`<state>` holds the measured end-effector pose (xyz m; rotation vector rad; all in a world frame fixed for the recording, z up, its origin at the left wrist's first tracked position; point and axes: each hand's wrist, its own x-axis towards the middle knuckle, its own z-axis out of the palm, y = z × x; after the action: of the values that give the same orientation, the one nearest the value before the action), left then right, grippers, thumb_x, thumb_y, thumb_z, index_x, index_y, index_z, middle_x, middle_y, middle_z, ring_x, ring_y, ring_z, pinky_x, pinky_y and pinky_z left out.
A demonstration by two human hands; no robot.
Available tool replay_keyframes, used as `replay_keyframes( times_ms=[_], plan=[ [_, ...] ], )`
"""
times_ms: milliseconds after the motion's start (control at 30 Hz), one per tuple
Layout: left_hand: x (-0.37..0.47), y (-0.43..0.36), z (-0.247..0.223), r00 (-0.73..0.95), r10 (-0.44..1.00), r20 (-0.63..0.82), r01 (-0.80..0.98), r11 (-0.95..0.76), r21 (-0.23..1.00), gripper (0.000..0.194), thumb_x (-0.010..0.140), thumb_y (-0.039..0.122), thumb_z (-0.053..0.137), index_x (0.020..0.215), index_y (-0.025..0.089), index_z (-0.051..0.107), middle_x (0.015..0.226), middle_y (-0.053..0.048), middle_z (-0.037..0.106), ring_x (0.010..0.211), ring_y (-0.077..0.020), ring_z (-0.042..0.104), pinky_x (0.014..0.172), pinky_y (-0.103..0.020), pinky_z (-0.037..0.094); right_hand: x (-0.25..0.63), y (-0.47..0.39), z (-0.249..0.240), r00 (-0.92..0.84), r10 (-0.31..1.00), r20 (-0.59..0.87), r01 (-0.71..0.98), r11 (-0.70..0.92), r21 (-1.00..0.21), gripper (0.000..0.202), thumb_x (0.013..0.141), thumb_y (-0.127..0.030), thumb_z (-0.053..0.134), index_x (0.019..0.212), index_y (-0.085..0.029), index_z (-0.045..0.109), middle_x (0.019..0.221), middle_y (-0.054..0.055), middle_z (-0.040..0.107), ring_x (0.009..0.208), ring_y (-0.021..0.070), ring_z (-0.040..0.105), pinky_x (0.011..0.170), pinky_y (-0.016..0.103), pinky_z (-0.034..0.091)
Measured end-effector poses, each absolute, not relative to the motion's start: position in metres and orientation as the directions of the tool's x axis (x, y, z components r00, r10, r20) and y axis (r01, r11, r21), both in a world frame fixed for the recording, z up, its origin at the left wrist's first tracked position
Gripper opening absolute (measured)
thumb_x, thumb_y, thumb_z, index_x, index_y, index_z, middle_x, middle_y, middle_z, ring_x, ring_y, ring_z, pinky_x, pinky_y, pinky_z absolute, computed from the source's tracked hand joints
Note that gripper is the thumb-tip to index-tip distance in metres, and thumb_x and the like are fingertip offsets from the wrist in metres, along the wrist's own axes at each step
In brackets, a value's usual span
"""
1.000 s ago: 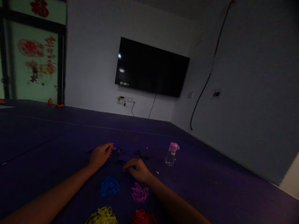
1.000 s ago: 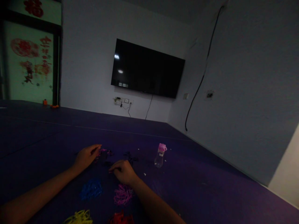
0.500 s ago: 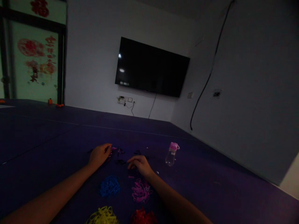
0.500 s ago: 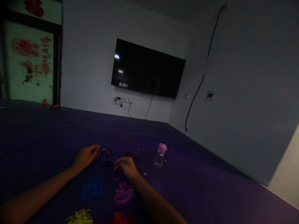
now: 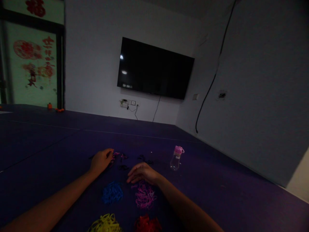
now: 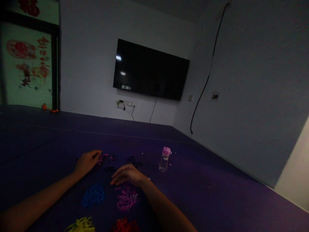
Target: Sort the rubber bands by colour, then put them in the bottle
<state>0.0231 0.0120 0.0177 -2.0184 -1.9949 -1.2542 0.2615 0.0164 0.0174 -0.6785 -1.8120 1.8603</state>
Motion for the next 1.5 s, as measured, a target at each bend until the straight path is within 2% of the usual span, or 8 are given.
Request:
replay_keyframes(
  times_ms=[133,300,400,567,667,933,1267,1500],
  plan=[
    [0.021,0.013,0.018,-0.188,0.807,0.559,0.803,-0.202,0.56,0.035,0.084,0.038,0.039,0.095,0.019,0.067,0.083,-0.005,0.072,0.073,-0.0193,0.066,0.065,-0.026,0.047,0.261,0.015,0.022,-0.823,0.564,-0.072,0.091,0.006,-0.996,0.022,0.068,-0.028,0.058,0.079,-0.011,0.067,0.067,0.006,0.069,0.065,0.0159,0.066,0.063,0.026,0.048],
    [0.011,0.017,0.017,-0.376,0.777,0.505,0.651,-0.166,0.74,0.044,0.081,0.044,0.037,0.097,0.014,0.065,0.064,-0.003,0.069,0.059,-0.0195,0.065,0.057,-0.028,0.048,0.264,0.018,0.025,-0.88,0.451,-0.148,0.168,0.003,-0.986,0.024,0.066,-0.029,0.06,0.081,-0.01,0.066,0.057,0.004,0.067,0.052,0.0148,0.063,0.053,0.023,0.044],
    [0.006,0.02,0.014,-0.397,0.787,0.472,0.604,-0.164,0.78,0.042,0.079,0.043,0.041,0.098,0.013,0.064,0.065,-0.004,0.069,0.059,-0.02,0.065,0.055,-0.028,0.047,0.264,0.022,0.02,-0.872,0.467,-0.148,0.138,-0.055,-0.989,0.027,0.064,-0.03,0.064,0.081,-0.009,0.065,0.06,0.006,0.068,0.053,0.0163,0.064,0.054,0.025,0.046],
    [0.007,0.025,0.01,-0.309,0.817,0.486,0.657,-0.187,0.73,0.035,0.073,0.038,0.051,0.096,0.017,0.065,0.071,-0.003,0.071,0.065,-0.0203,0.066,0.061,-0.028,0.049,0.26,0.031,0.006,-0.594,0.802,0.059,-0.225,-0.095,-0.97,0.028,0.063,-0.031,0.063,0.083,-0.011,0.062,0.063,0.007,0.068,0.062,0.0191,0.066,0.059,0.028,0.047],
    [0.011,0.025,0.01,-0.191,0.855,0.482,0.72,-0.211,0.661,0.029,0.07,0.033,0.055,0.092,0.019,0.067,0.074,-0.002,0.071,0.071,-0.0204,0.066,0.067,-0.028,0.049,0.259,0.035,0.004,-0.447,0.89,0.088,-0.298,-0.056,-0.953,0.027,0.062,-0.029,0.062,0.083,-0.011,0.063,0.06,0.007,0.067,0.06,0.0193,0.065,0.057,0.028,0.046],
    [0.014,0.024,0.011,-0.048,0.889,0.455,0.847,-0.205,0.491,0.02,0.07,0.023,0.054,0.081,0.02,0.071,0.085,-0.006,0.072,0.083,-0.0221,0.064,0.073,-0.03,0.046,0.257,0.033,0.007,-0.436,0.896,0.081,-0.258,-0.038,-0.965,0.03,0.06,-0.03,0.064,0.082,-0.011,0.063,0.057,0.007,0.066,0.055,0.0189,0.064,0.053,0.027,0.045],
    [0.015,0.025,0.011,-0.069,0.861,0.504,0.795,-0.258,0.549,0.021,0.073,0.025,0.052,0.082,0.02,0.07,0.079,-0.004,0.072,0.077,-0.0209,0.065,0.075,-0.031,0.047,0.258,0.035,0.003,-0.457,0.884,0.095,-0.253,-0.028,-0.967,0.031,0.061,-0.034,0.066,0.082,-0.011,0.064,0.058,0.007,0.066,0.056,0.0182,0.063,0.054,0.028,0.045],
    [0.013,0.031,0.007,-0.077,0.842,0.534,0.764,-0.294,0.574,0.027,0.077,0.021,0.046,0.09,0.019,0.069,0.086,-0.005,0.071,0.081,-0.02,0.065,0.075,-0.03,0.048,0.258,0.035,0.003,-0.464,0.88,0.098,-0.249,-0.024,-0.968,0.031,0.061,-0.035,0.066,0.082,-0.012,0.064,0.058,0.006,0.066,0.056,0.0177,0.063,0.053,0.027,0.045]
  ],
)
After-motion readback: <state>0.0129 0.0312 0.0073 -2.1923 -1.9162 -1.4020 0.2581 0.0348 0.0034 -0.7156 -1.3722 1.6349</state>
